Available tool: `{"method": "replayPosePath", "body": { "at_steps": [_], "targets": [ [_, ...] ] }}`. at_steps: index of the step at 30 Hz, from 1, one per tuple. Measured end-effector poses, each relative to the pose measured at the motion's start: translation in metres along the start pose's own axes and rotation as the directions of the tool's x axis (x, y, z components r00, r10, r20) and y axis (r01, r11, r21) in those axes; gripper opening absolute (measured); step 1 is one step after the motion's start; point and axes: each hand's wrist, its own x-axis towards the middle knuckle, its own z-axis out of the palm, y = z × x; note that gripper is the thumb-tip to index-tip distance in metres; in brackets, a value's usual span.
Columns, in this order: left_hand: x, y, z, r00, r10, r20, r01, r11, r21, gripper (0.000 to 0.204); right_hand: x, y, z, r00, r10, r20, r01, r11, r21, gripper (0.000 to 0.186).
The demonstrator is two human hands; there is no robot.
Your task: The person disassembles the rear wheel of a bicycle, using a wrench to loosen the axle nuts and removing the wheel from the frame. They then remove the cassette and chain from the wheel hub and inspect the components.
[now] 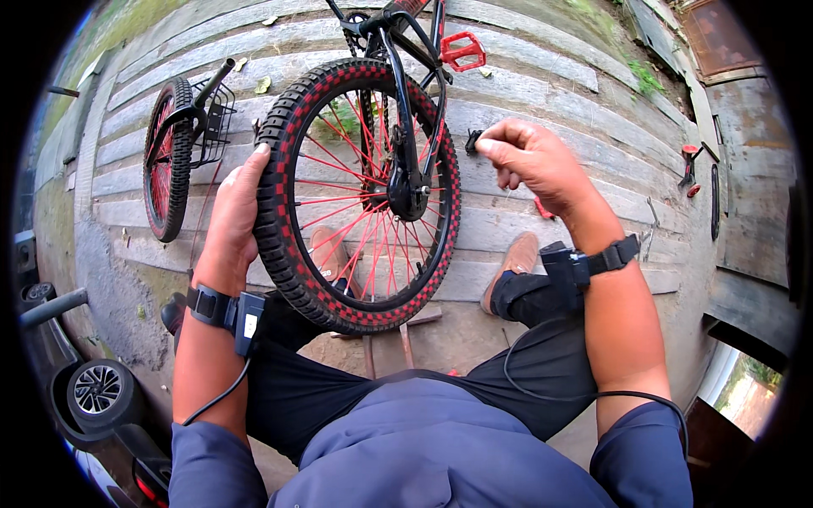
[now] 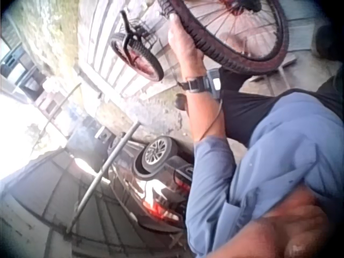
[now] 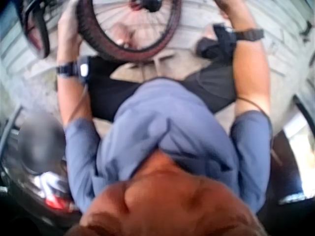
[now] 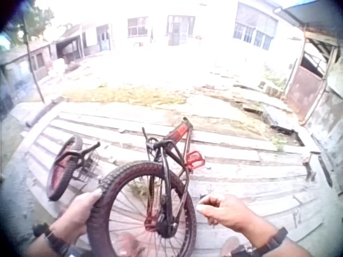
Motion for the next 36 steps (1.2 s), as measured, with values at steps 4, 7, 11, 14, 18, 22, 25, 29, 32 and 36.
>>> {"method": "replayPosePath", "body": {
  "at_steps": [4, 7, 11, 14, 18, 22, 25, 29, 32, 36],
  "targets": [
    [-0.01, 0.006, 0.013, 0.999, 0.014, 0.039, -0.017, 0.997, 0.077, 0.027, 0.011, 0.015, 0.024, 0.993, 0.076, 0.085, -0.071, 0.995, -0.069, 0.029],
    [-0.014, 0.009, 0.018, 0.995, 0.035, 0.096, -0.044, 0.995, 0.089, 0.036, 0.02, 0.043, 0.033, 0.986, 0.138, 0.089, -0.121, 0.977, -0.173, 0.024],
    [-0.023, 0.015, 0.022, 0.989, 0.056, 0.135, -0.072, 0.991, 0.117, 0.052, 0.028, 0.072, 0.04, 0.985, 0.158, 0.074, -0.113, 0.898, -0.425, 0.04],
    [-0.024, 0.017, 0.023, 0.982, 0.029, 0.185, -0.055, 0.989, 0.139, 0.051, 0.03, 0.088, 0.049, 0.993, 0.117, 0.014, -0.085, 0.797, -0.597, 0.051],
    [-0.028, 0.016, 0.028, 0.976, 0.037, 0.217, -0.059, 0.994, 0.096, 0.05, 0.029, 0.086, 0.071, 1.0, -0.006, 0.0, 0.004, 0.703, -0.711, 0.066],
    [-0.027, 0.016, 0.029, 0.96, 0.039, 0.279, -0.059, 0.996, 0.065, 0.047, 0.029, 0.088, 0.084, 1.0, -0.012, -0.004, 0.004, 0.567, -0.824, 0.068],
    [-0.03, 0.015, 0.032, 0.955, 0.044, 0.292, -0.058, 0.998, 0.04, 0.048, 0.031, 0.093, 0.08, 0.999, -0.03, 0.013, 0.028, 0.571, -0.821, 0.06],
    [-0.031, 0.015, 0.034, 0.96, 0.044, 0.278, -0.06, 0.997, 0.052, 0.047, 0.029, 0.087, 0.078, 1.0, -0.022, 0.012, 0.022, 0.574, -0.818, 0.054],
    [-0.033, 0.014, 0.037, 0.964, 0.052, 0.262, -0.068, 0.996, 0.053, 0.046, 0.03, 0.092, 0.077, 1.0, -0.021, 0.007, 0.017, 0.573, -0.819, 0.054],
    [-0.038, 0.012, 0.043, 0.966, 0.073, 0.247, -0.081, 0.996, 0.025, 0.043, 0.032, 0.103, 0.072, 0.999, -0.041, 0.012, 0.034, 0.604, -0.796, 0.053]
  ]
}}
